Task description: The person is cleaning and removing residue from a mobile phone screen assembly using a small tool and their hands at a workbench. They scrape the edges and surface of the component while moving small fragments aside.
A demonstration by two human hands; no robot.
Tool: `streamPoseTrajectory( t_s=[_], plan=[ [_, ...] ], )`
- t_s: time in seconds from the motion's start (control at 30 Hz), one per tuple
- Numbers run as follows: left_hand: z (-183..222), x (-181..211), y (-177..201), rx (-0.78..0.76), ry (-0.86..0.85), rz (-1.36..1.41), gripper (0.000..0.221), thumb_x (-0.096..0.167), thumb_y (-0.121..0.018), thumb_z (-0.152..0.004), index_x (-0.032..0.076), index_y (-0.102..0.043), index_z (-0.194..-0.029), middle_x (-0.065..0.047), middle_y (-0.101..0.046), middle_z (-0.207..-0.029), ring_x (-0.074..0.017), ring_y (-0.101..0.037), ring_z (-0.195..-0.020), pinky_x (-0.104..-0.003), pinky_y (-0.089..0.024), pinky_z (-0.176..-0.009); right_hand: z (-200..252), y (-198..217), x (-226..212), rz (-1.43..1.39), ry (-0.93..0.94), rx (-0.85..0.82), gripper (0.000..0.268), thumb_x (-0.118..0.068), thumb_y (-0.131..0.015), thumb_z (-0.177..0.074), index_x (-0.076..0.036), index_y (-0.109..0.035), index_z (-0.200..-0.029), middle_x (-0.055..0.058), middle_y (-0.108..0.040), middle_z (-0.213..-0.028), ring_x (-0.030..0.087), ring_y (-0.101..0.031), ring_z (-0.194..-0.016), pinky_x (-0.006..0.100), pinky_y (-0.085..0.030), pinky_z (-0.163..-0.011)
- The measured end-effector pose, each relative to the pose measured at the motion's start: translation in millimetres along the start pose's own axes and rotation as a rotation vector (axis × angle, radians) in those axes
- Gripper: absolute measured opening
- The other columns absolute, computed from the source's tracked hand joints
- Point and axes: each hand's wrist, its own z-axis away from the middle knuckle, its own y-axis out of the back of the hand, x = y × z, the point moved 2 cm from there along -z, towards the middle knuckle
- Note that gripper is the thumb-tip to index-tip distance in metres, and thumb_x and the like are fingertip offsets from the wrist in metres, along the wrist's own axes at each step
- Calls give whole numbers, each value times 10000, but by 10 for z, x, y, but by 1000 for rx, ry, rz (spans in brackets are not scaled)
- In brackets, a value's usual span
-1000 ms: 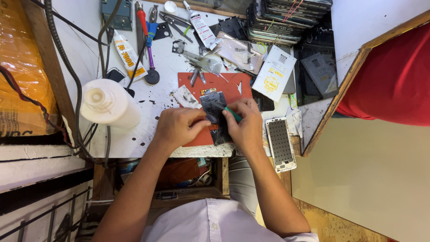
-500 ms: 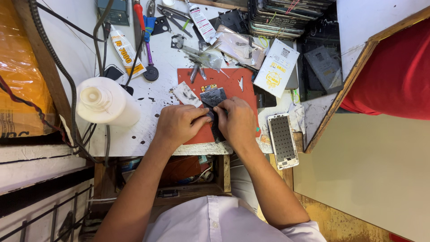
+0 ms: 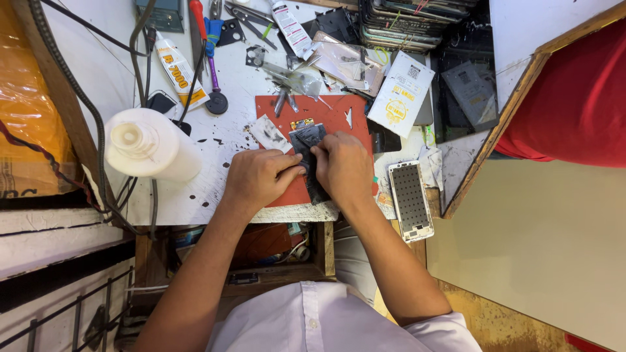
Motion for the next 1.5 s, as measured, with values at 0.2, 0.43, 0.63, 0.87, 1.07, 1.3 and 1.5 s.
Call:
streamPoseTrajectory(
  t_s=[0.2, 0.43, 0.63, 0.87, 1.07, 1.3, 1.5],
  plan=[
    [-11, 6, 2, -11, 24, -12, 188, 298, -812, -827, 145, -823, -935, -52, -729, -750, -264, -682, -631, -381, -526, -584, 40, 25, 37, -11, 4, -21, 143, -163, -780, -825, -47, -714, -774, 137, -662, -819, 376, -647, -825, 496, -500, -718],
    [-7, 19, 6, -9, 19, -20, 196, 298, -812, -826, 140, -821, -942, -52, -729, -751, -261, -683, -637, -376, -530, -593, 102, 46, -8, 0, 49, -21, 162, -140, -775, -830, -26, -693, -750, 144, -658, -828, 379, -643, -831, 493, -495, -719],
    [1, 10, -10, -22, 22, -4, 199, 295, -814, -828, 138, -820, -951, -53, -728, -757, -260, -689, -653, -378, -536, -600, 41, 32, 22, -29, 33, 24, 147, -137, -778, -823, -37, -697, -753, 131, -655, -814, 373, -641, -829, 491, -501, -731],
    [-13, 20, 9, -9, 28, -15, 204, 293, -820, -812, 132, -822, -937, -59, -731, -759, -268, -692, -654, -383, -535, -596, 62, 62, 34, 14, 75, -73, 140, -147, -772, -798, -45, -692, -745, 128, -654, -810, 361, -649, -838, 485, -507, -712],
    [-5, 35, 15, -10, 28, -11, 209, 294, -823, -810, 127, -818, -935, -63, -731, -761, -267, -697, -667, -381, -538, -602, -45, 23, 49, 6, 62, -18, 147, -152, -774, -804, -43, -689, -753, 124, -660, -831, 363, -649, -851, 484, -510, -709],
    [-33, 38, 17, -6, 40, 0, 204, 293, -819, -800, 135, -822, -930, -60, -745, -774, -261, -707, -671, -370, -548, -611, 106, 105, 46, -4, 32, -43, 154, -147, -774, -801, -44, -687, -728, 127, -653, -801, 364, -650, -833, 483, -505, -707],
    [-43, 63, 27, -8, 48, -24, 216, 305, -820, -786, 135, -825, -919, -64, -751, -766, -260, -709, -662, -372, -549, -605, 181, 127, 6, -23, -31, -14, 145, -146, -781, -790, -38, -699, -739, 126, -665, -822, 367, -653, -834, 483, -506, -708]
  ],
)
